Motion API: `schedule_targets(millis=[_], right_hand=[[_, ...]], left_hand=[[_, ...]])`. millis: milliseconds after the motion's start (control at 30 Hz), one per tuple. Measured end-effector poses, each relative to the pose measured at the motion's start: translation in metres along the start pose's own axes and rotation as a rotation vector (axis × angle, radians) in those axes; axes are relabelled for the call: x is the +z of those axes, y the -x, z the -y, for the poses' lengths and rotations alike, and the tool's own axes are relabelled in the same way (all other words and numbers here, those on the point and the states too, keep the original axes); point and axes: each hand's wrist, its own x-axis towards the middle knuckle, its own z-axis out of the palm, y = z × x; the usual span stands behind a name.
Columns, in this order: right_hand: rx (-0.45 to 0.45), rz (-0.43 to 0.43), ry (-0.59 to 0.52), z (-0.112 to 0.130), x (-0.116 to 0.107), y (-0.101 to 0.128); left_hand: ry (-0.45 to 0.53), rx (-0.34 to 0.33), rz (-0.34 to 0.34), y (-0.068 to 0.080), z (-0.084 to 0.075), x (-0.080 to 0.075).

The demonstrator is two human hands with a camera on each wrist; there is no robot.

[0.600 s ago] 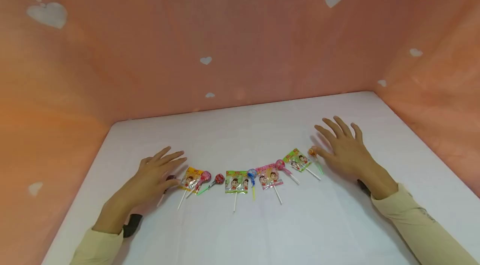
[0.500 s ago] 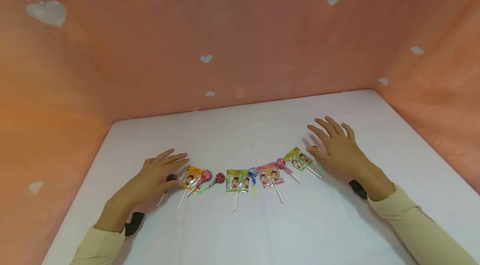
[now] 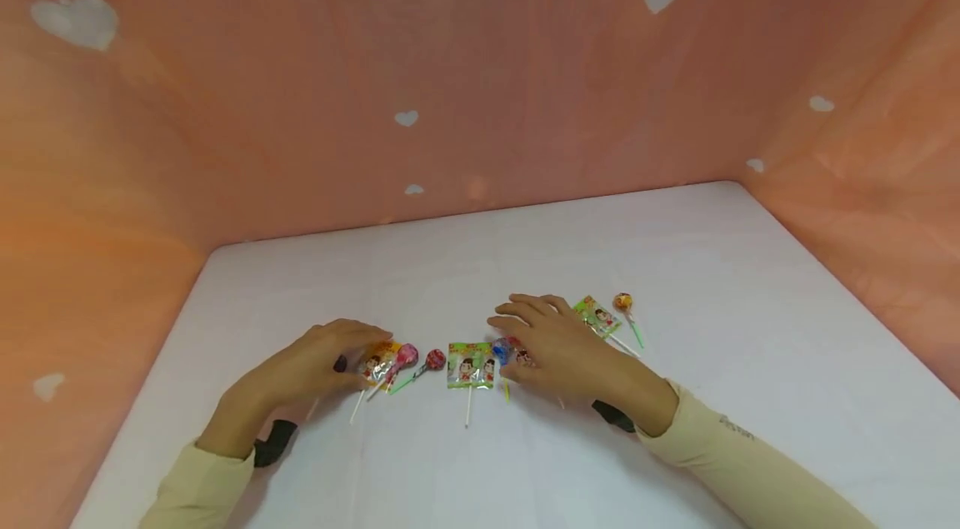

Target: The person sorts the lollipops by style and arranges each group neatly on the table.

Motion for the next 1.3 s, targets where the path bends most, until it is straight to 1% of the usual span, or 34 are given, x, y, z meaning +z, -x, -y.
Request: schedule_targets(millis=[100, 167, 333, 500, 567, 700, 867, 933, 1133, 1300], right_hand=[[-0.013, 0.051, -0.016, 0.009, 0.002, -0.006], [-0.018, 0.085, -0.013, 0.014, 0.004, -0.009], [-0.005, 0.120, 0.015, 0.023, 0.012, -0.013], [0.019, 0.139, 0.029, 0.025, 0.019, -0.014], [0.016, 0.145, 0.037, 0.025, 0.021, -0.015], [0.007, 0.146, 0.024, 0.024, 0.021, -0.020], [0.003, 0.135, -0.003, 0.022, 0.020, -0.023], [0.006, 0.132, -0.002, 0.022, 0.021, -0.024], [0.030, 0.127, 0.011, 0.022, 0.024, -0.024], [0.030, 0.124, 0.020, 0.021, 0.024, -0.023]], left_hand=[[0.019, 0.000, -0.001, 0.000, -0.001, -0.002], [0.023, -0.012, 0.002, 0.000, -0.004, -0.002], [-0.006, -0.040, 0.013, 0.000, -0.004, 0.003], [-0.061, 0.004, -0.006, -0.002, -0.001, 0.007], [-0.083, 0.018, -0.018, -0.002, 0.000, 0.008], [-0.094, -0.001, -0.033, 0.000, 0.003, 0.008], [-0.068, -0.024, -0.034, 0.000, 0.004, 0.007], [-0.059, -0.036, -0.030, 0.000, 0.004, 0.007], [-0.070, -0.044, -0.033, -0.002, 0.003, 0.007], [-0.061, -0.071, -0.036, -0.004, 0.000, 0.007]])
